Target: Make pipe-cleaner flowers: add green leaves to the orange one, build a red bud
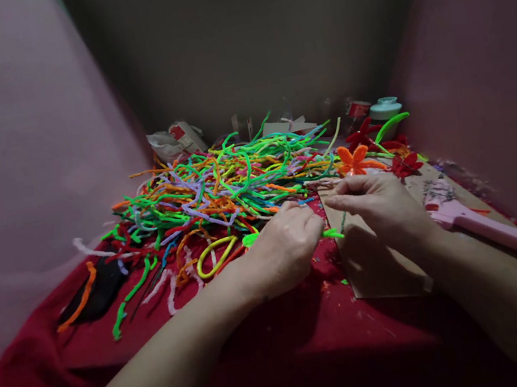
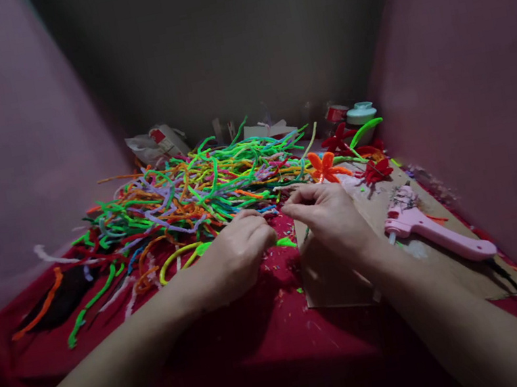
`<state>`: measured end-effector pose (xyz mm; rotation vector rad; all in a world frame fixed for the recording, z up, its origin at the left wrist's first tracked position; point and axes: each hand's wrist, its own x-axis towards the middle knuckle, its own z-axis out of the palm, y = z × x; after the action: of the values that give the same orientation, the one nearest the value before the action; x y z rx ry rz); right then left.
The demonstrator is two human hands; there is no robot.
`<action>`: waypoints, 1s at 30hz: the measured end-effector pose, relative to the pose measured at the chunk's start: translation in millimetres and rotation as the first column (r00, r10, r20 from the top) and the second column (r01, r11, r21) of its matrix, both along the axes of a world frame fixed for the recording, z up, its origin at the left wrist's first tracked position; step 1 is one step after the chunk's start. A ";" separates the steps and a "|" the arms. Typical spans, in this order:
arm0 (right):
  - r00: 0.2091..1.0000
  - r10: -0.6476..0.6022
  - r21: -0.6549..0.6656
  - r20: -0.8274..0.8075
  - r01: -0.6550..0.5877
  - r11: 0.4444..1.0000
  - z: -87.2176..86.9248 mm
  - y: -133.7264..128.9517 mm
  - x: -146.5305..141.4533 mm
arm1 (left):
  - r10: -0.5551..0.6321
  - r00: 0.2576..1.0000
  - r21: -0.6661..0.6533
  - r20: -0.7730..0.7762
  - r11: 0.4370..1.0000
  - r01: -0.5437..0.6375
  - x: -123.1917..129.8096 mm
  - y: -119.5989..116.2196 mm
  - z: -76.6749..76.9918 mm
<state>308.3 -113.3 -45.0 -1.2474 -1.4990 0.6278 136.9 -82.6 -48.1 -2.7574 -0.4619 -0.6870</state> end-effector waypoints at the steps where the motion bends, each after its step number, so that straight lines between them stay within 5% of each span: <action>1: 1.000 0.022 -0.024 0.009 -0.022 0.999 2.8 -0.8 -0.4 | 0.006 1.000 -0.004 0.011 1.000 -0.006 -1.9 1.3 1.1; 4: 0.994 0.055 0.014 0.091 -0.056 0.998 8.8 -3.6 -4.9 | 0.042 0.999 -0.011 0.031 0.999 -0.042 -7.8 6.7 4.8; 7: 0.963 0.229 -0.088 0.141 -0.218 0.972 6.7 -3.7 -8.3 | 0.053 0.998 0.000 0.017 0.999 -0.053 -10.9 10.0 5.8; 10: 0.932 0.363 -0.269 0.013 -0.346 0.899 -1.8 -2.1 -6.9 | 0.026 1.000 0.012 -0.013 1.000 -0.026 -10.4 9.9 3.8; 15: 0.895 0.314 -0.428 -0.318 -0.430 0.795 -12.3 -0.9 -5.8 | 0.009 0.999 0.055 -0.054 0.998 -0.006 -8.1 8.5 2.9; 20: 0.889 0.112 -0.327 -0.445 -0.278 0.903 -12.6 0.7 -11.1 | 0.051 0.971 0.131 0.235 0.988 -0.083 -9.5 -3.1 10.8; 23: 0.852 0.083 -0.246 -0.518 -0.241 0.939 -11.2 1.2 -12.3 | 0.041 0.935 -0.066 0.353 0.998 -0.019 -5.6 -10.3 10.4; 25: 0.829 0.075 -0.216 -0.554 -0.230 0.949 -11.0 0.2 -13.2 | 0.193 0.912 -0.410 0.362 0.912 -0.031 0.1 -9.6 7.0; 27: 0.826 0.059 -0.216 -0.561 -0.214 0.953 -11.8 -2.0 -15.3 | 0.353 0.877 -0.754 0.327 0.657 0.017 6.0 -5.0 3.5; 29: 0.845 0.050 -0.225 -0.533 -0.199 0.954 -13.7 -4.4 -18.4 | 0.449 0.835 -0.907 0.318 0.399 0.131 9.3 0.2 1.7; 30: 0.857 0.058 -0.226 -0.512 -0.200 0.953 -14.8 -5.3 -19.9 | 0.488 0.806 -0.926 0.336 0.325 0.189 9.8 2.1 1.7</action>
<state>288.4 -118.6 -59.8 -1.0743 -1.0824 1.1862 146.7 -80.5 -46.4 -3.3042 -1.8076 -1.6593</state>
